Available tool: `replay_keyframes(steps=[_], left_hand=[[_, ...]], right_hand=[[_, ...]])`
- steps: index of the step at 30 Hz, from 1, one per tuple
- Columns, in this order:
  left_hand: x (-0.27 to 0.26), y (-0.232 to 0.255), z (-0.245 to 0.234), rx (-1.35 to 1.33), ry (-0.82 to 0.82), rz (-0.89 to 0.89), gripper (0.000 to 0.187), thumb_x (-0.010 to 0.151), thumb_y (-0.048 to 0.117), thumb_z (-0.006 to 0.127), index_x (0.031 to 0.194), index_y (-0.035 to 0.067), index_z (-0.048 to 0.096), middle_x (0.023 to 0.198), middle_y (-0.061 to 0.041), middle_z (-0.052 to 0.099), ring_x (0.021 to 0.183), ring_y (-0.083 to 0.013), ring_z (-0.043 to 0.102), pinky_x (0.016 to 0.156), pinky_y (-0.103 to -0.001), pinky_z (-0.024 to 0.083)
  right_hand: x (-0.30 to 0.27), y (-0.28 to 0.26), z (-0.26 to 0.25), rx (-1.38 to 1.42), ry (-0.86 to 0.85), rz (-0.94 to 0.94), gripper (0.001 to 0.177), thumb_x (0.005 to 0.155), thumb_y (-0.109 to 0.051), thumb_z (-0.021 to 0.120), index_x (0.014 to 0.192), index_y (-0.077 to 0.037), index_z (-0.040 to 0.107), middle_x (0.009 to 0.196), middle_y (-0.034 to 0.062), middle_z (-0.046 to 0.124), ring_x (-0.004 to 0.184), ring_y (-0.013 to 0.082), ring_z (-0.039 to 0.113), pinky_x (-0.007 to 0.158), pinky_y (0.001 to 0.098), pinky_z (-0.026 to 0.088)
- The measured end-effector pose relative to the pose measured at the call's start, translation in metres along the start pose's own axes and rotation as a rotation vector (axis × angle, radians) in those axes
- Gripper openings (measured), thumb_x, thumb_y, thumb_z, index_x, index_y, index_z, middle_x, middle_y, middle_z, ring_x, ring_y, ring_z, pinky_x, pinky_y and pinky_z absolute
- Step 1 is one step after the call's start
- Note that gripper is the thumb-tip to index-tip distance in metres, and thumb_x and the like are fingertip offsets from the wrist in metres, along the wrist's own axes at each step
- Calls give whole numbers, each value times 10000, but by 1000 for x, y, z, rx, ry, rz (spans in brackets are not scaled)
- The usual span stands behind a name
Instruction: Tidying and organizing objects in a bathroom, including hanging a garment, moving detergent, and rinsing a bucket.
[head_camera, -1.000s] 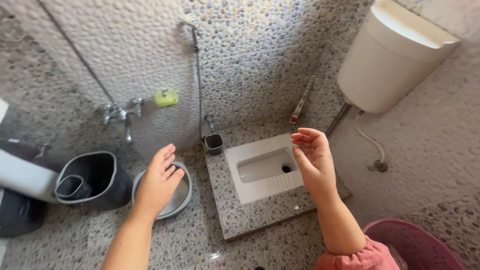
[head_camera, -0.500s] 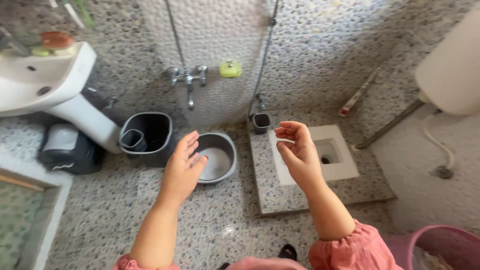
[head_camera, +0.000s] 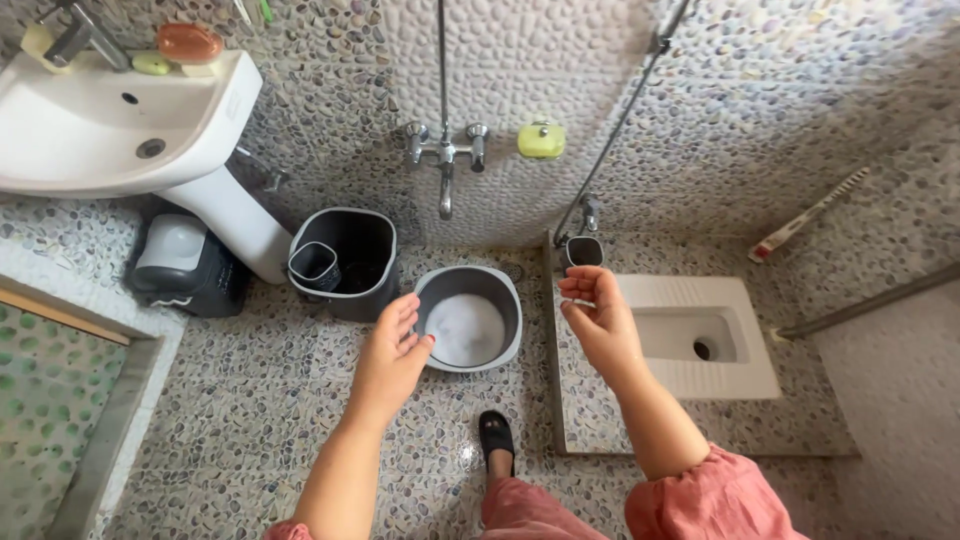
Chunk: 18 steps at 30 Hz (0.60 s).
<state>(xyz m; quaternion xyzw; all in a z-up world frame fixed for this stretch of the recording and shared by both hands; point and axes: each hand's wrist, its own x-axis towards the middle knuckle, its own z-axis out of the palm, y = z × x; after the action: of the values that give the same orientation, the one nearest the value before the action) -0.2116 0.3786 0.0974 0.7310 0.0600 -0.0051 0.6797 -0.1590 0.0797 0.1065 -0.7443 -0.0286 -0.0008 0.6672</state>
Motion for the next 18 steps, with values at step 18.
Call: replay_keyframes(steps=[18], left_hand=[[155, -330, 11, 230, 37, -446, 597, 877, 84, 698, 1440, 94, 500, 1462, -131, 593, 1353, -265, 576, 1035, -380, 504]], right_hand=[[105, 400, 53, -352, -6, 452, 317, 880, -96, 691, 1171, -24, 588, 974, 86, 727, 872, 179, 717, 759, 331, 575]])
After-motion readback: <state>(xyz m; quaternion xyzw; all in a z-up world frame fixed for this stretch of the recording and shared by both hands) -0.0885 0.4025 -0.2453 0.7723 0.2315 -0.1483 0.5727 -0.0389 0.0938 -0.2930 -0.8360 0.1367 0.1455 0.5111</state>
